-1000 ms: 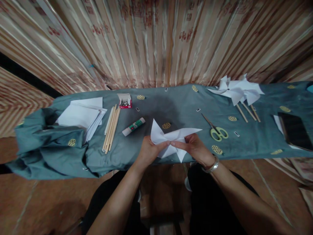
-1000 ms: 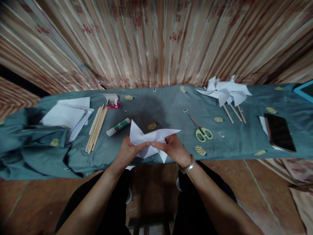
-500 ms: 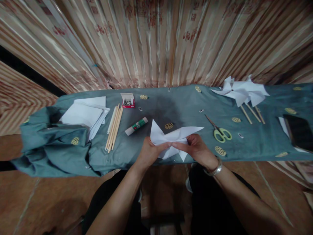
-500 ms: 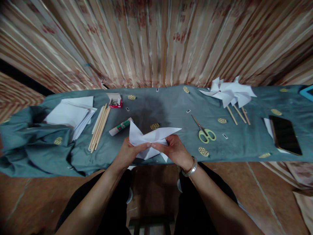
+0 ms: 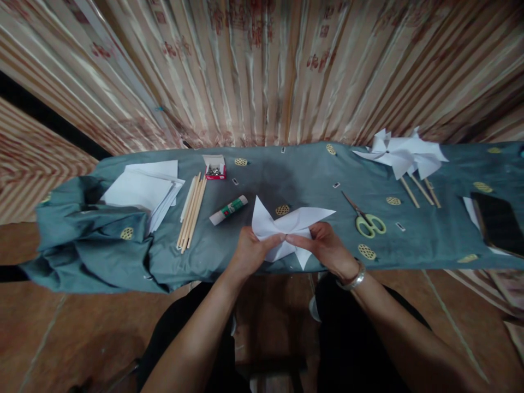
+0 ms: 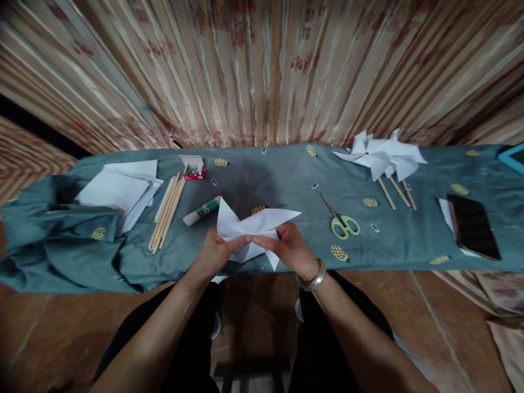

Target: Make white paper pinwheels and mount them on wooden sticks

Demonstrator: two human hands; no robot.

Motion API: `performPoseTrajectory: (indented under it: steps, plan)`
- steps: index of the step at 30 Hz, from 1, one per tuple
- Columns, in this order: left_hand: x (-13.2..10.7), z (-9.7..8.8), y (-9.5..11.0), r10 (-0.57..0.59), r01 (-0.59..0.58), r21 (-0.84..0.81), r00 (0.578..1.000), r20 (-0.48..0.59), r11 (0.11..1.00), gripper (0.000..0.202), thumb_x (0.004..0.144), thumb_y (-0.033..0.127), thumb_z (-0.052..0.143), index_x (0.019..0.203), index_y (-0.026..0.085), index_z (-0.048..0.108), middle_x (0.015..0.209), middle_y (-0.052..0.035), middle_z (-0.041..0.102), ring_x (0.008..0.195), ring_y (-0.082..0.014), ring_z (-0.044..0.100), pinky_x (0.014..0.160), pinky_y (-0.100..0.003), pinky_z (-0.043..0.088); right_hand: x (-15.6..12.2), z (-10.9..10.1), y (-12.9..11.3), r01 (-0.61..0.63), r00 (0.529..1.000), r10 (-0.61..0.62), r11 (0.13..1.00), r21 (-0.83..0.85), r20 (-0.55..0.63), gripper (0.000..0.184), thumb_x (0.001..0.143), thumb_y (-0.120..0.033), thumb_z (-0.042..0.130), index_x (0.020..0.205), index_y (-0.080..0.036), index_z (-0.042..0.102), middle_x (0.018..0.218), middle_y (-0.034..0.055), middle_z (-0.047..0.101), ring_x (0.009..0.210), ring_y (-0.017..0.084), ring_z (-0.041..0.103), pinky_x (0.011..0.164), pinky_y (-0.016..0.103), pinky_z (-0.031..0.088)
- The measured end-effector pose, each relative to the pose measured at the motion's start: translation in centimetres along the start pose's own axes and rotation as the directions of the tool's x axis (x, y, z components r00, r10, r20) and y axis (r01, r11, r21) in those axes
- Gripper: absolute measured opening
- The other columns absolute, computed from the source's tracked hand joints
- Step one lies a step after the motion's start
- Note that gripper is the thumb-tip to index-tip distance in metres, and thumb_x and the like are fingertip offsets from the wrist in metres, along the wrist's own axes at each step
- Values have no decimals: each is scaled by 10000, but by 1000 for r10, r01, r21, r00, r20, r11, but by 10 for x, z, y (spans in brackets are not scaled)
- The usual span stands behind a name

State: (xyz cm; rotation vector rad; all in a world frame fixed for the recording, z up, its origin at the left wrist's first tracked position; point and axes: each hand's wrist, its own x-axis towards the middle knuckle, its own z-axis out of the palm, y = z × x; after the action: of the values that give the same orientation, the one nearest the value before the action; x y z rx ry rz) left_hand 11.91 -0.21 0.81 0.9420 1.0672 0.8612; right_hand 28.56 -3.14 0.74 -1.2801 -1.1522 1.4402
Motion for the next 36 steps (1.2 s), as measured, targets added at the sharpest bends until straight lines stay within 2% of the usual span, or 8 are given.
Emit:
performPoseTrajectory:
  steps: [8, 10, 13, 15, 17, 22, 29, 36]
  plan:
    - [1, -7, 1, 17, -17, 16, 999, 34, 1000, 389, 579, 402, 826, 831, 113, 766, 839, -83, 768, 757, -230, 698, 735, -332, 543, 6, 6, 3, -39, 996, 43, 998, 57, -82, 341, 636, -407, 816, 872, -169, 757, 885, 53, 775, 768, 211, 702, 724, 317, 544]
    - [5, -18, 8, 33, -34, 29, 999, 34, 999, 430, 609, 493, 791, 815, 116, 763, 817, -95, 763, 754, -235, 694, 722, -334, 537, 7, 5, 1, -65, 991, 75, 994, 93, -111, 370, 605, -423, 831, 852, -158, 754, 866, 64, 774, 745, 214, 701, 699, 316, 543]
    - [17, -51, 20, 205, -189, 130, 972, -117, 973, 498, 746, 601, 609, 860, 137, 752, 906, -116, 752, 846, -245, 686, 749, -341, 527, 7, 0, -1, -100, 982, 118, 987, 123, -149, 383, 570, -443, 850, 794, -150, 749, 798, 65, 767, 700, 212, 694, 666, 312, 538]
    - [25, -81, 26, 381, -244, 428, 885, -268, 870, 433, 760, 523, 608, 899, 135, 743, 920, -115, 736, 841, -240, 669, 746, -337, 512, 4, -4, 0, -110, 978, 132, 985, 134, -164, 386, 554, -443, 862, 786, -156, 749, 776, 56, 761, 689, 209, 690, 658, 305, 537]
    - [32, -109, 29, 525, -166, 731, 798, -295, 662, 366, 754, 413, 602, 939, 127, 736, 925, -115, 716, 816, -241, 651, 772, -358, 499, 2, -7, 0, -117, 974, 140, 984, 132, -178, 374, 541, -440, 871, 761, -165, 745, 754, 44, 755, 676, 205, 684, 642, 296, 534]
    - [37, -141, 26, 551, 49, 967, 814, -185, 251, 313, 791, 316, 557, 998, 146, 718, 940, -112, 687, 926, -269, 622, 853, -364, 476, -5, -11, -2, -136, 975, 153, 985, 109, -159, 334, 556, -453, 863, 684, -177, 725, 712, 36, 742, 670, 214, 683, 626, 291, 537]
    - [34, -136, 27, 507, 153, 984, 843, -179, 93, 338, 871, 302, 452, 1069, 157, 685, 1027, -115, 663, 896, -251, 627, 788, -319, 462, -8, -13, -6, -121, 981, 136, 986, 117, -137, 316, 591, -436, 851, 757, -186, 753, 751, 27, 753, 675, 197, 678, 630, 280, 529]
    - [31, -130, 31, 452, 219, 975, 866, -212, 37, 324, 861, 354, 479, 951, 160, 722, 980, -125, 691, 867, -281, 650, 735, -337, 446, -12, -14, -7, -112, 982, 121, 991, 71, -148, 330, 596, -443, 844, 758, -172, 749, 746, 35, 750, 654, 188, 667, 598, 272, 513]
